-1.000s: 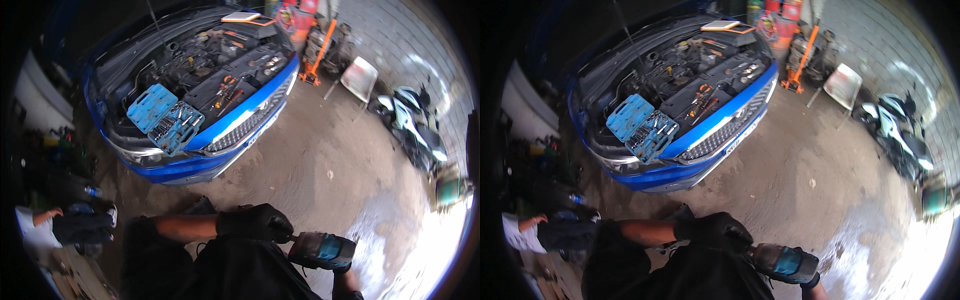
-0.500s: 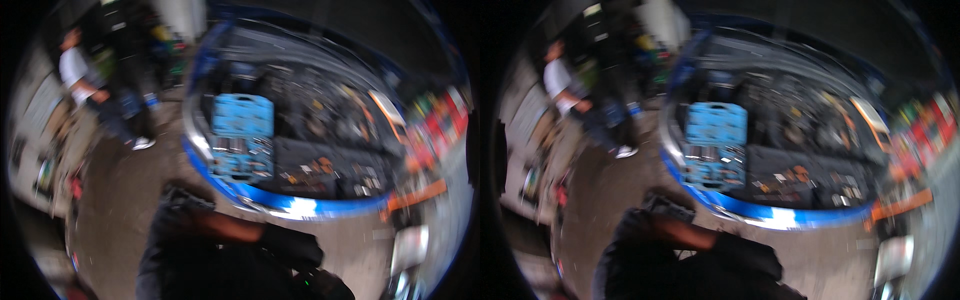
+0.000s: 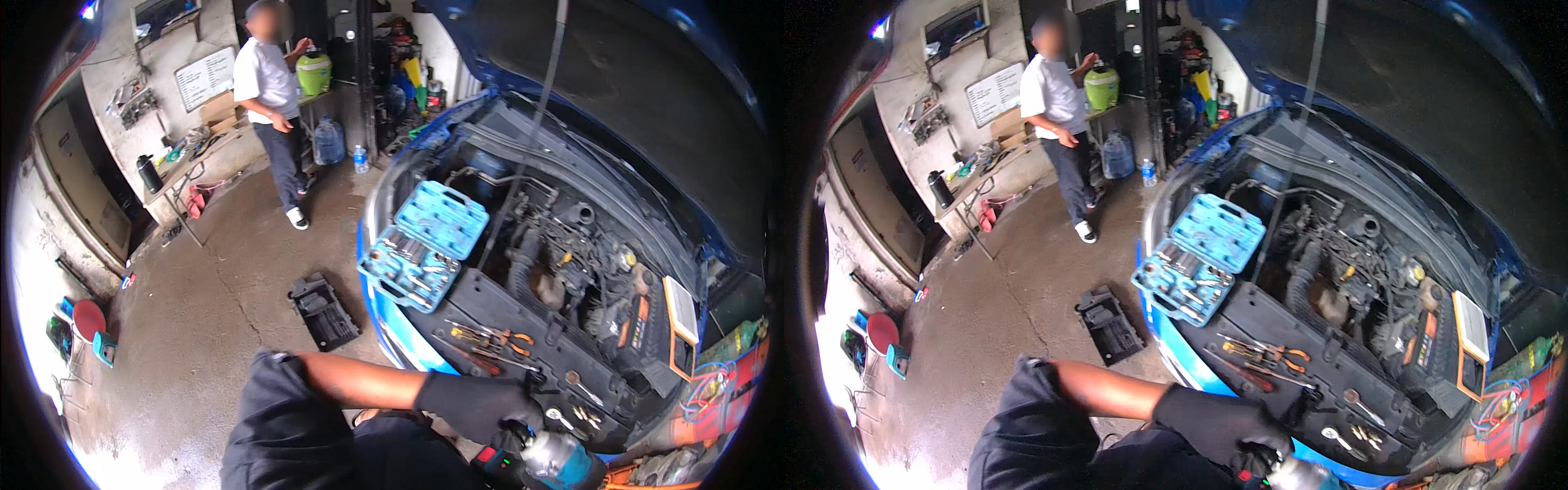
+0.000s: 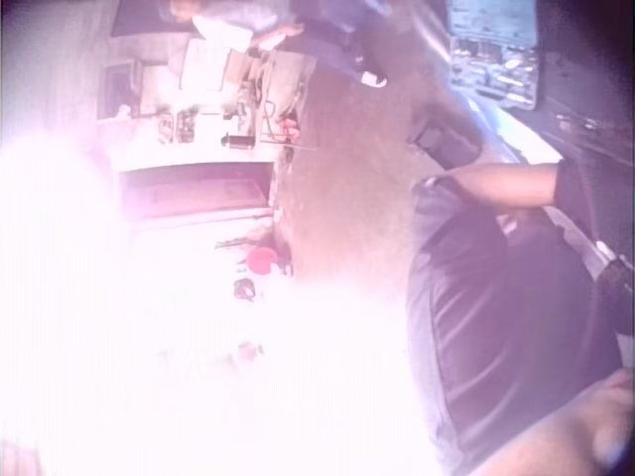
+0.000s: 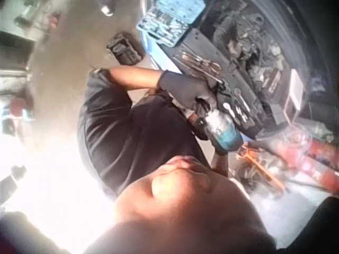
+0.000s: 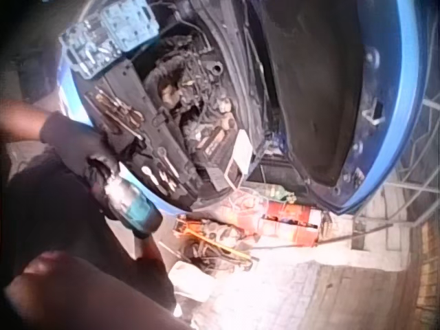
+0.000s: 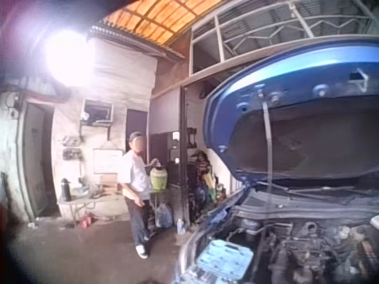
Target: The person uses a power tool and their hands to remove bolts and work on components within a car engine bay.
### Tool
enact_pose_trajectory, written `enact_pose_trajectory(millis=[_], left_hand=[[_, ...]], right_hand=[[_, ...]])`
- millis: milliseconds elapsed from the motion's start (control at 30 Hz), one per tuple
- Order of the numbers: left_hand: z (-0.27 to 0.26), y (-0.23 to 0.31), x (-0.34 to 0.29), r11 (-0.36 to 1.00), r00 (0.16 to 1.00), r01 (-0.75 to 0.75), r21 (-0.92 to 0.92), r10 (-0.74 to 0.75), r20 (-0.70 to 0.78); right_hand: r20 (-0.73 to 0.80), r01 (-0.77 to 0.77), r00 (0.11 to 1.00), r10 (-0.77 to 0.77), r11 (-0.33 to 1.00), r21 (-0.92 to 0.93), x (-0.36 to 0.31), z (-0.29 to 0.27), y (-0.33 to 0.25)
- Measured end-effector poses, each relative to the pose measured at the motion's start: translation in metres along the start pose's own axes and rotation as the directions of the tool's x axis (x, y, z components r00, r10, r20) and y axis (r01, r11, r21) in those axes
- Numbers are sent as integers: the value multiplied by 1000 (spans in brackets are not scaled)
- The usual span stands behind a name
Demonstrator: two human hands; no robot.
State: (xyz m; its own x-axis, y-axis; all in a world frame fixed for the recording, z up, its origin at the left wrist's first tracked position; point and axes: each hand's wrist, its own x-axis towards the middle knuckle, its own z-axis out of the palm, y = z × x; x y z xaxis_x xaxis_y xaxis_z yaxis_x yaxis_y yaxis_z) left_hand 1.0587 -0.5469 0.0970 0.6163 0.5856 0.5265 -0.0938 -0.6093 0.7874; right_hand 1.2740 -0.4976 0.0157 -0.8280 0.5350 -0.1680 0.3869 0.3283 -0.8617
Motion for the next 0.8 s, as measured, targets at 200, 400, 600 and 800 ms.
enact_pose_trajectory(millis=[200, 400, 600, 800], left_hand=[[5, 2, 16, 876, 899, 436, 205, -431, -72], [-44, -37, 19, 888, 887, 452, 78, -440, -139], [-113, -108, -13, 930, 678, 139, -341, -340, -652], [-51, -143, 64, 835, 701, 61, -547, -426, -572]], right_hand=[[-15, 322, 947, -322, 947, 16, -11, -72, 10], [-110, 376, 921, -374, 927, -3, -31, -110, 9], [-288, 18, 955, 65, 961, 275, -66, -136, 16], [-301, 70, 954, -1, 974, 218, -9, -129, 1]])
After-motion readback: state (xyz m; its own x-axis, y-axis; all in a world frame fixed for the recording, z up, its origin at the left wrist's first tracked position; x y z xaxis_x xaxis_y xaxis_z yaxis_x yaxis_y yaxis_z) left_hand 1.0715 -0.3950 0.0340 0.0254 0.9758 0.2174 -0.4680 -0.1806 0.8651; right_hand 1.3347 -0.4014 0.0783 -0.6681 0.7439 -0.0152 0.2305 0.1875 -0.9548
